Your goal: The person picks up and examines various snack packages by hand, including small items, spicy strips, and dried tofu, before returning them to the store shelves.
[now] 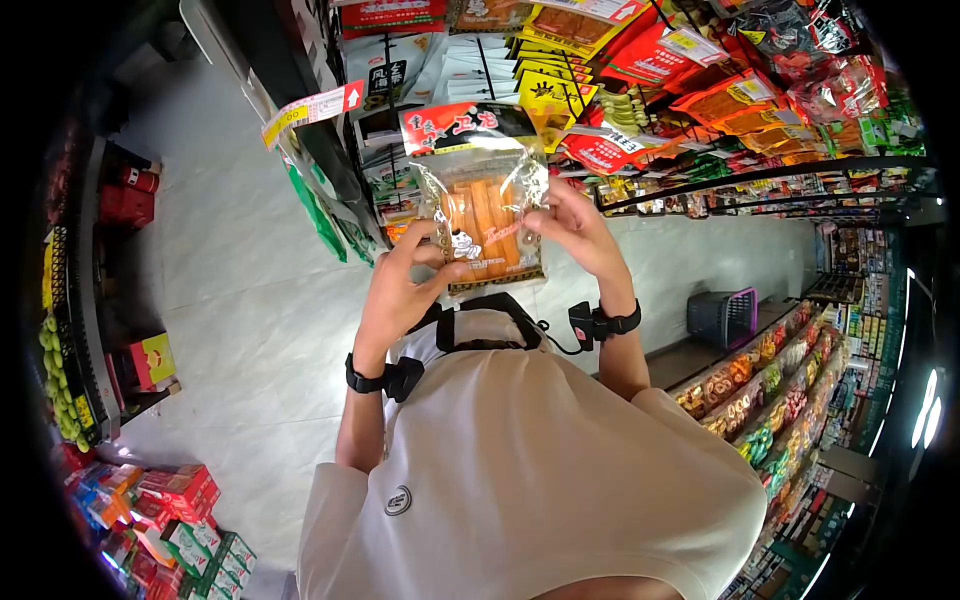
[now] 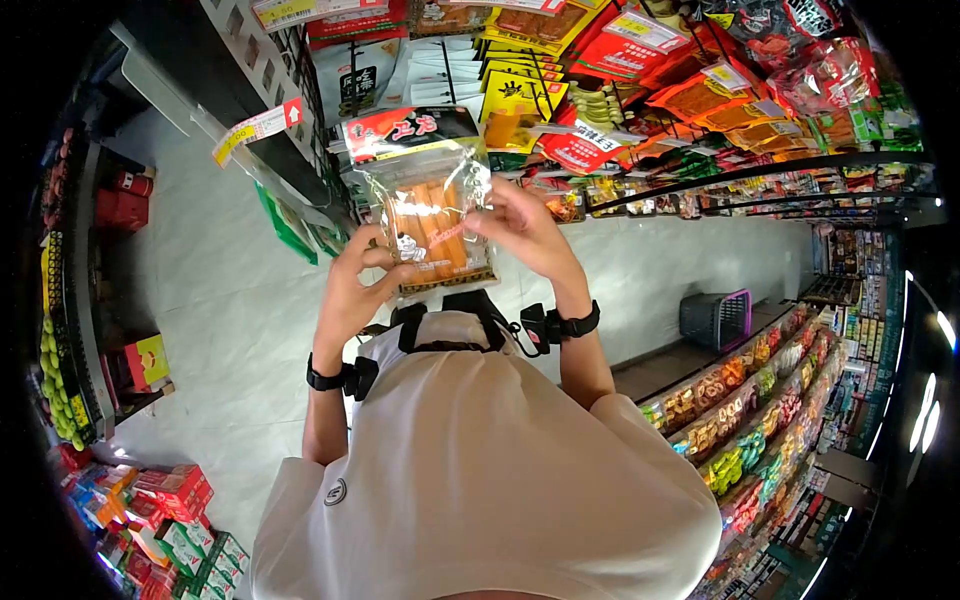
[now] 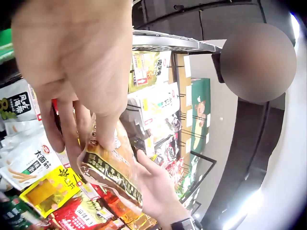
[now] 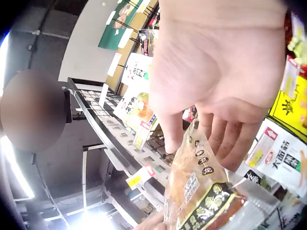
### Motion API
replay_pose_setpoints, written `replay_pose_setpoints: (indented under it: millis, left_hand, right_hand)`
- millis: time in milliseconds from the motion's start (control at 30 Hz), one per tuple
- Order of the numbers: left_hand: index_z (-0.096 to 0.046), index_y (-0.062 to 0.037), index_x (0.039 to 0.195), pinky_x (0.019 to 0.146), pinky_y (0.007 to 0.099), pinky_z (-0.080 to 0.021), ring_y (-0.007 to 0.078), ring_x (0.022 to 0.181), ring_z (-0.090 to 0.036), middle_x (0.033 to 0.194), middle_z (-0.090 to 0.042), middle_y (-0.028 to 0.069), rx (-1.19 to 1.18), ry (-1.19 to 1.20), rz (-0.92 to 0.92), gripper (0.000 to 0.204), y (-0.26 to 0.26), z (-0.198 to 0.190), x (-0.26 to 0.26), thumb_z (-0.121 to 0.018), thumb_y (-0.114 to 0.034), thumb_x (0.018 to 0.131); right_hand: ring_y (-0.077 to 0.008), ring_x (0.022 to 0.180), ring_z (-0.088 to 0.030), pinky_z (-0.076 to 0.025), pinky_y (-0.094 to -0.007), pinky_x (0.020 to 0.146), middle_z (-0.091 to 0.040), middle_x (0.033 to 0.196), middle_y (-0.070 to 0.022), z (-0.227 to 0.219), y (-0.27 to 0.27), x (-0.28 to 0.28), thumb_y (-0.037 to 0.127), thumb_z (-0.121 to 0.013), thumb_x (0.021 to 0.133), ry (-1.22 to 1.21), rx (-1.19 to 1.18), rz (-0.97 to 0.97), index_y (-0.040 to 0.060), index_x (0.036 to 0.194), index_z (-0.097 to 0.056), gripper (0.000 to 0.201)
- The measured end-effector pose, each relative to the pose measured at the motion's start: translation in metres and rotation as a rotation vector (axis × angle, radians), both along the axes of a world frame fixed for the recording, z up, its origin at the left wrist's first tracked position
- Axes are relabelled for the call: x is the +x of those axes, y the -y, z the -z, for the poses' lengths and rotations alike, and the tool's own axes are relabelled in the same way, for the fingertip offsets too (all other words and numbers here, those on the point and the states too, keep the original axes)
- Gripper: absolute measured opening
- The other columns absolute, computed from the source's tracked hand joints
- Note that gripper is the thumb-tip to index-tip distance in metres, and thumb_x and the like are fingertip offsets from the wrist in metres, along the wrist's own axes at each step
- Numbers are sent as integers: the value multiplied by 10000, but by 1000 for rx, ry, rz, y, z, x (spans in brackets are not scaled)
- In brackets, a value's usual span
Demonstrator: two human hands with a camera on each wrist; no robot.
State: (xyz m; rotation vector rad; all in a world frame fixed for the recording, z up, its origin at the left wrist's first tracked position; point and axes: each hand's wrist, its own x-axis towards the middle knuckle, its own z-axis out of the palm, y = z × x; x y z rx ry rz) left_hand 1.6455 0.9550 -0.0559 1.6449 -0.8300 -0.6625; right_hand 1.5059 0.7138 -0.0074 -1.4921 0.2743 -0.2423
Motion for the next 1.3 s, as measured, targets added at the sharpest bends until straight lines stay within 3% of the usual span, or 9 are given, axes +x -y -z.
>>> replay_pose_setpoints:
  millis: [100,267,467,600,667,767,967,1000,1300]
  left_hand:
    - [-555,-15,1378,820,314,-555,151,841,-730,884,-788,85,16,-8,17,553,-10,-4,1,-844,-36,907]
    - [-527,-11,1408,795,314,-557,162,830,-720,875,-758,92,-49,-55,-46,588,1,0,-9,-843,-50,914]
    - [-534,-6,1417,788,308,-544,130,771,-655,810,-693,66,-30,2,-149,565,24,-4,-16,-821,-31,930]
    - [-549,-7,1403,818,307,-553,125,809,-663,837,-709,31,-35,-27,-124,537,45,-12,-22,-811,-20,934]
    - [-502,-1,1442,832,307,-556,136,849,-667,920,-732,37,5,-13,-79,634,55,-10,-25,-837,-9,904]
    - [-398,0,1507,860,322,-563,160,933,-696,1029,-754,73,-47,44,-26,817,74,-10,-33,-886,-8,851]
    - [-386,-43,1560,917,392,-573,249,1127,-708,1270,-699,134,77,87,-24,945,105,-16,-40,-953,-124,808]
    - [-387,-47,1563,943,453,-555,415,1170,-710,1283,-713,248,3,122,-38,953,109,-17,-40,-941,-205,805]
    - [-463,-84,1552,944,386,-561,314,1089,-729,1274,-734,150,47,70,-189,870,117,-21,-56,-929,-132,819]
  right_hand:
    - [-92,908,-714,-577,-275,816,-764,1051,-25,9,-5,6,126,-790,1004,-127,-117,-24,-13,1212,-693,268]
    - [-73,925,-697,-568,-271,818,-757,1046,-18,10,-2,18,142,-799,1000,-144,-126,-10,7,1240,-692,296]
    - [-57,744,-553,-423,-268,628,-696,858,3,-6,28,18,317,-868,944,-238,-464,-249,17,1088,-760,350]
    - [-104,699,-545,-441,-323,628,-648,725,-30,11,49,4,378,-890,907,-206,-490,-198,-4,993,-758,413]
    - [-109,745,-568,-468,-330,675,-677,780,-51,3,61,-1,349,-877,925,-333,-533,-228,-8,986,-756,381]
    - [-133,887,-691,-544,-325,859,-793,976,-73,-10,64,-7,274,-781,1006,-43,-425,-121,19,1050,-761,260]
    - [-130,923,-702,-547,-337,861,-798,1023,-56,18,95,-23,247,-816,975,-102,-382,-118,24,1152,-780,286]
    - [-137,931,-707,-548,-339,868,-799,1033,-64,26,103,-25,240,-822,968,-116,-339,-111,15,1167,-777,304]
    - [-142,949,-703,-537,-336,901,-797,1045,-92,22,126,-11,252,-817,964,-215,-355,-324,-12,1249,-745,395]
